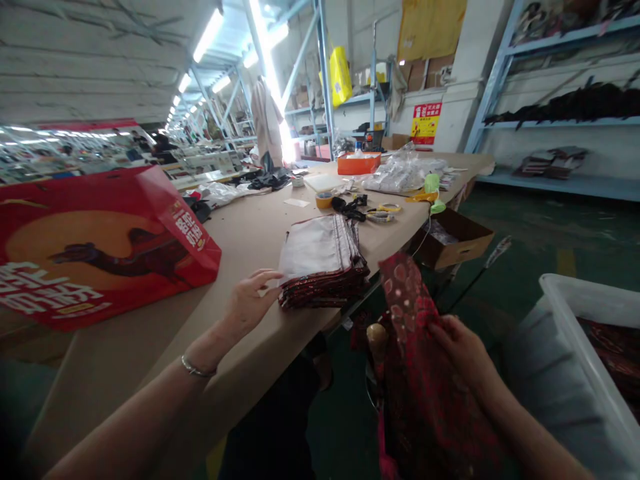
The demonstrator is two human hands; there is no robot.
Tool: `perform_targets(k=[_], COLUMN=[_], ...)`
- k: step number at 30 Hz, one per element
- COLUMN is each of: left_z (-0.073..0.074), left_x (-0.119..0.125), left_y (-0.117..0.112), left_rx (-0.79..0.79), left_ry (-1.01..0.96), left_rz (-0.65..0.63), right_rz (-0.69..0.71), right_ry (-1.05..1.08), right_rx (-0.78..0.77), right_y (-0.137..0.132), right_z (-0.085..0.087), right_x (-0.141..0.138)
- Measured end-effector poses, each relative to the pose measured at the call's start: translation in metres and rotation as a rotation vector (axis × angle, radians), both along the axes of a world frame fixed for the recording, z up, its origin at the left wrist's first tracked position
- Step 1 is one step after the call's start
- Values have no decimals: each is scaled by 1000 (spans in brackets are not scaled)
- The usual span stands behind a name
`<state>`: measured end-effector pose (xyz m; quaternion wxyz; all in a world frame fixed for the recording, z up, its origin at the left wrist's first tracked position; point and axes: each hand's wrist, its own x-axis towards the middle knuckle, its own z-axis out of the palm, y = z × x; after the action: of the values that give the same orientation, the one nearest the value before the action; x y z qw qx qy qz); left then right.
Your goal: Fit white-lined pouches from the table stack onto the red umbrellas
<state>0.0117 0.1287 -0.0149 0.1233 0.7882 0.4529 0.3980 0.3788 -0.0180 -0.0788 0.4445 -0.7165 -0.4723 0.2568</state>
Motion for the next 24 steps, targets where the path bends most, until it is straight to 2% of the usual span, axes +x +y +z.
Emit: perform_targets(k=[2, 4, 5, 6, 7, 8, 9, 10, 13, 15, 17, 18, 20, 22, 24], left_z=[-7, -11, -12, -12, -11, -10, -8, -5, 10, 23, 37, 44, 56, 64, 68], left_x=[1, 3, 4, 4, 5, 5, 4, 4, 5, 10, 17, 21, 29, 33, 32], left_y=[2, 3, 5, 6, 8, 10, 12, 13, 17, 17, 16, 15, 12, 9, 5], left_rx=[59, 85, 92, 95, 96, 96, 99, 108, 152, 189, 226, 242, 272, 305, 340], left_ry=[97, 178, 209, 236, 262, 286, 314, 339, 392, 410, 420, 425, 438, 456, 480], left_rz=[2, 15, 21, 23, 21, 21, 22, 31, 74, 96, 105, 106, 112, 130, 164], right_rz=[-6, -34, -41, -45, -46, -44, -38, -27, 121, 319, 498, 549, 592, 595, 569], right_ry=[-86, -153, -171, -182, -190, -194, -199, -211, -317, -468, -631, -724, -869, -935, -933], right_rx=[-128, -188, -200, -198, -185, -153, -100, -21, 305, 536, 573, 547, 433, 261, 118], right_y=[-17, -33, -38, -41, -41, -37, -31, -23, 11, 39, 69, 85, 117, 145, 166], right_z=[-67, -121, -138, -147, -147, -138, -121, -96, 2, 66, 112, 127, 141, 141, 136], right_x=[5, 9, 11, 12, 14, 15, 14, 10, -22, -60, -103, -123, -155, -171, -171])
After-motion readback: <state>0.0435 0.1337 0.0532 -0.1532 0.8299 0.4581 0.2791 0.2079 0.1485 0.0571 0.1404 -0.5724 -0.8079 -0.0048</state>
